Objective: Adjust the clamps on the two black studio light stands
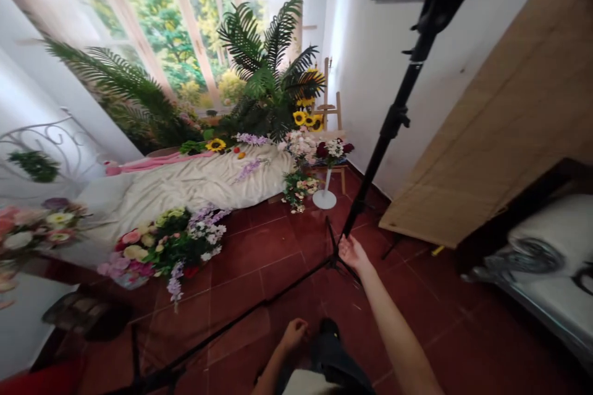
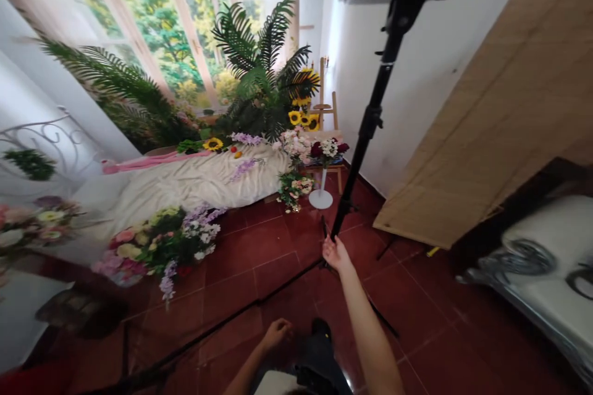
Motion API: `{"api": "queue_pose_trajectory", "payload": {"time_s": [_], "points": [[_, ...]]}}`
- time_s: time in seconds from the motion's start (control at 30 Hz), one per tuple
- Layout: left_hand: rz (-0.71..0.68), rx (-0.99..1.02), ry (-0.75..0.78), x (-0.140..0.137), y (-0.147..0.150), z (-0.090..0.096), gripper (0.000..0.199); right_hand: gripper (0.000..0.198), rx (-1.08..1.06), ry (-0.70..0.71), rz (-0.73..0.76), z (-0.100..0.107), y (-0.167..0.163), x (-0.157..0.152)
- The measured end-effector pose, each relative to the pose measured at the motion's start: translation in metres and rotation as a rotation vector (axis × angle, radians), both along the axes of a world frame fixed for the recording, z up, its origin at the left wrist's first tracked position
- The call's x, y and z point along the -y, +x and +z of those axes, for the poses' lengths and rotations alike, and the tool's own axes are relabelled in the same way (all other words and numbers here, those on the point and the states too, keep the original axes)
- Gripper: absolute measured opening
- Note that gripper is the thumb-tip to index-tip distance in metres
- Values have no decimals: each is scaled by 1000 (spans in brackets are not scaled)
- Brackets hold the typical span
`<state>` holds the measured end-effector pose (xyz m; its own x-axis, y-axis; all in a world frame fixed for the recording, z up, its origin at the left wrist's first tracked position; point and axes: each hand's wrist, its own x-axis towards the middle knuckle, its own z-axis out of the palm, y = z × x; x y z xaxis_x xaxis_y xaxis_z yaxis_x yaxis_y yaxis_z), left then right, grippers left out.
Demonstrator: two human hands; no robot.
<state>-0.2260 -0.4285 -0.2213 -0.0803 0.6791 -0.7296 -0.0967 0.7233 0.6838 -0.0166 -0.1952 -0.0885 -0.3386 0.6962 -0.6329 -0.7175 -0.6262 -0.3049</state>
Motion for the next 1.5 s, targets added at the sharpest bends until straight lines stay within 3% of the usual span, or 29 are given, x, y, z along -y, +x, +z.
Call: {"api": "queue_pose_trajectory", "payload": {"time_s": [0.13,0.23,0.33,0.57,0.67,0.73,0.9,1.07,1.23,1.3,1.4,1.5], "points": [[-135,-149,167,-31,15,0,23,23,-233,183,-46,51,64,-58],[-180,-170,260,-75,26,17,26,22,-315,218,-8,72,93,-87],[-166,-174,393,-140,44,57,33,25,-330,185,76,80,109,-102],[-54,-127,926,-308,119,183,36,24,-297,267,187,86,130,-116],[32,-80,1062,-357,162,220,47,23,-371,233,225,88,137,-122],[36,-45,1104,-379,191,234,47,21,-411,225,241,88,140,-125],[138,-201,1045,-405,237,241,35,19,-516,169,221,84,141,-130],[225,-404,942,-419,247,233,40,21,-566,122,250,79,144,-137],[373,-537,919,-428,254,229,30,21,-540,127,339,75,153,-147],[387,-566,915,-431,256,228,28,20,-353,251,383,75,153,-151],[387,-592,909,-433,256,227,27,18,134,470,441,76,151,-151],[386,-579,911,-433,255,227,29,14,520,645,399,77,149,-144]]}}
